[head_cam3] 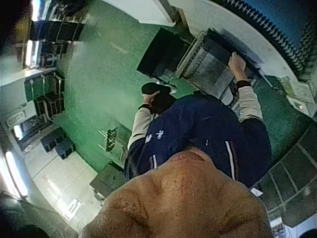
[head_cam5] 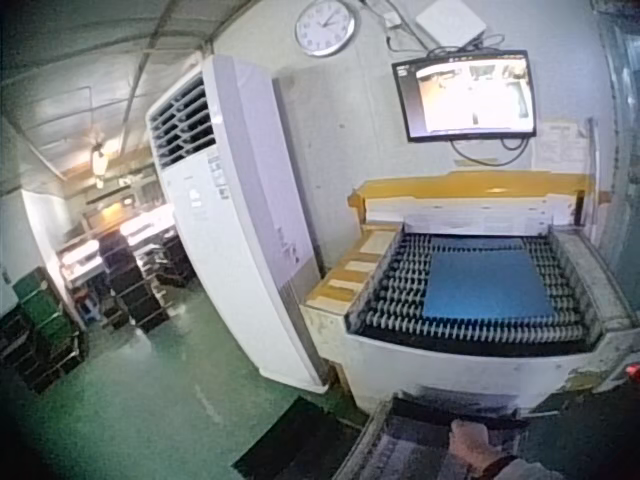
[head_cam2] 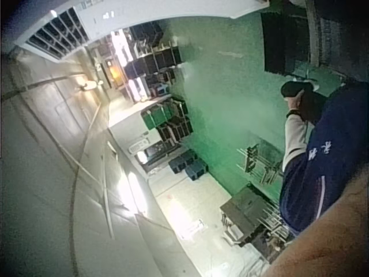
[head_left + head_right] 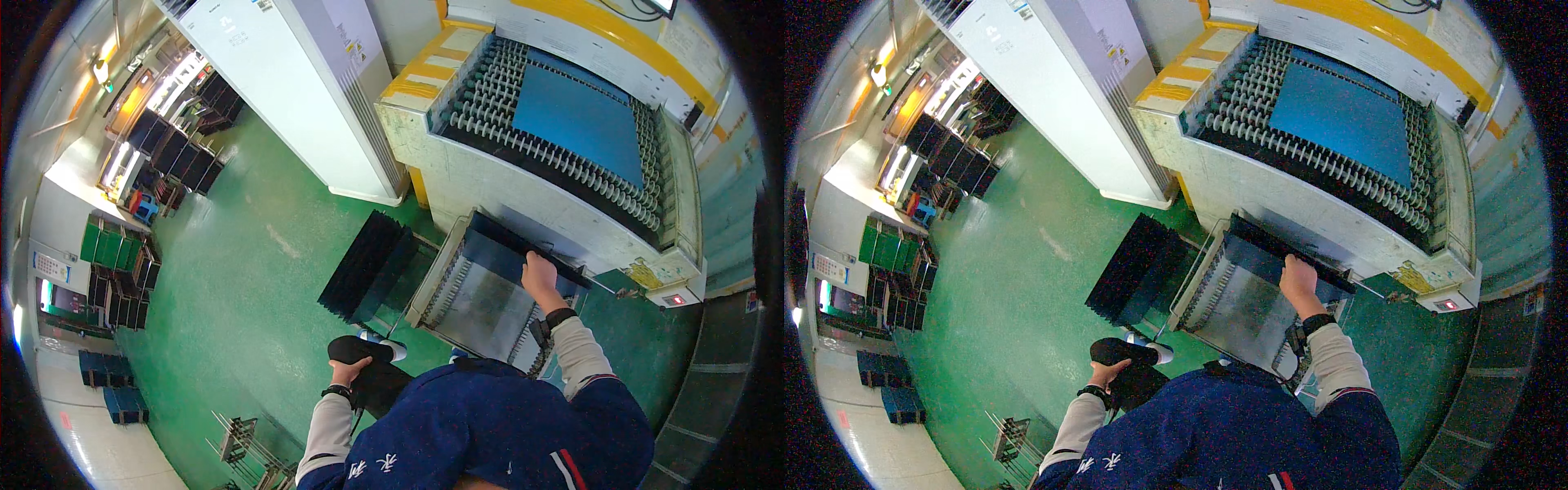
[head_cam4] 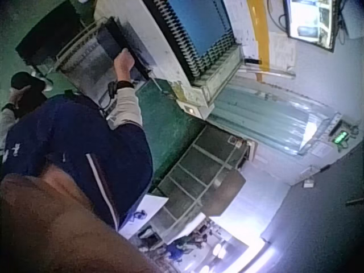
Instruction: The recorder moves blue metal sheets from a stack into a processing machine.
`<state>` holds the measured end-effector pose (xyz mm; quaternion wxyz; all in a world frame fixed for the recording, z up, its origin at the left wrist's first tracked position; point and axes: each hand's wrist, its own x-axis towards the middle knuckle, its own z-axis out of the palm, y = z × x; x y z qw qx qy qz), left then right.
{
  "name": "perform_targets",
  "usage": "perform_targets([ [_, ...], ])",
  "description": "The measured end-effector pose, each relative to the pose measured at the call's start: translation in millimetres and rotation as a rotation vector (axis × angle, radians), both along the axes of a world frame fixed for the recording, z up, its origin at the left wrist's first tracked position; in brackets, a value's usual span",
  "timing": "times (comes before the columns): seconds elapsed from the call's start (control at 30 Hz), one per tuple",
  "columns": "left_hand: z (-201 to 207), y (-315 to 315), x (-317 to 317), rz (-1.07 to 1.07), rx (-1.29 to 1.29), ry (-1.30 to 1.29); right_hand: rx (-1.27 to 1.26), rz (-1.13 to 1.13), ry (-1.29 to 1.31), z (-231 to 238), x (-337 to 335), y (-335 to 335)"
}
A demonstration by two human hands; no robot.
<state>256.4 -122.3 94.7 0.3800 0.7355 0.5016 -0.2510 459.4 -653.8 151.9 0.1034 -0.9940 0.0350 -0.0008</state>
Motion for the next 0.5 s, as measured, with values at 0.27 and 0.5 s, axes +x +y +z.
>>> perform_targets([
  [0.27,3.0,1.4,-3.3,-0.008,-0.015,-0.042,-0.006,-0.013,0.010,-1.0,1.4,1.7],
  [0.5,2.0,1.1,-3.0,0.007,-0.020,-0.041,0.006,0.006,-0.020,-1.7,0.5,0.7],
])
